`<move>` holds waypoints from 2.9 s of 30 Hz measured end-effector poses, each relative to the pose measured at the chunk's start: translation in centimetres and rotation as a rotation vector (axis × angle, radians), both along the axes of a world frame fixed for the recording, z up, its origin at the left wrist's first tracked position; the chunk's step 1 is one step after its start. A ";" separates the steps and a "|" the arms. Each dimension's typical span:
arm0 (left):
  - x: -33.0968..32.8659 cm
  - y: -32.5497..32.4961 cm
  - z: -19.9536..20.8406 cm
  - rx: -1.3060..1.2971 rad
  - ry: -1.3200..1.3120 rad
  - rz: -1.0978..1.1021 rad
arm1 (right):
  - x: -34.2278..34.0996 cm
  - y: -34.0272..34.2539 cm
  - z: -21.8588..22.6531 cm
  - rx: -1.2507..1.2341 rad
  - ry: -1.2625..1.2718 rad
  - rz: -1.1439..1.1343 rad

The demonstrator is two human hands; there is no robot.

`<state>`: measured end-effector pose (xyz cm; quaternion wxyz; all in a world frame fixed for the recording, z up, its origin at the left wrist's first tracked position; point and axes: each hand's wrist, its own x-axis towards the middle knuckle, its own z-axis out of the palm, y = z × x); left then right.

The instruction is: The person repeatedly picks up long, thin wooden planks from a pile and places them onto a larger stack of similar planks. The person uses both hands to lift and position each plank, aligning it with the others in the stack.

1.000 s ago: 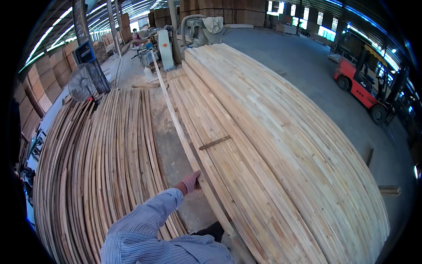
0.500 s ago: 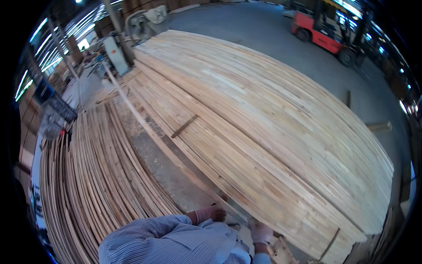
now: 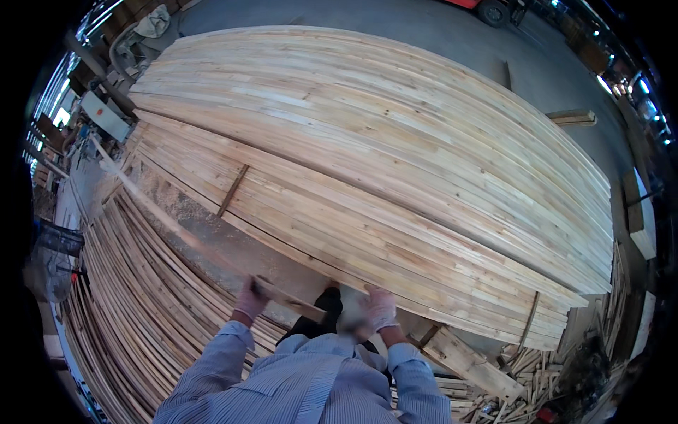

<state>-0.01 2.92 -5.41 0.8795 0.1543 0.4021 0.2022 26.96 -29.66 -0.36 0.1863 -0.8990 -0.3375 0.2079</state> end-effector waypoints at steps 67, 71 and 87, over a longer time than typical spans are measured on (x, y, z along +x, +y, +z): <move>5.5 -9.8 -0.4 0.008 0.175 0.004 | -10.3 -22.9 15.7 0.042 0.160 0.178; 5.3 -9.1 1.4 -0.028 0.248 0.021 | -10.3 -29.0 16.7 -0.094 0.191 0.089; -0.3 -7.4 2.0 0.168 0.211 0.147 | -7.3 -22.2 10.6 -0.192 0.218 0.119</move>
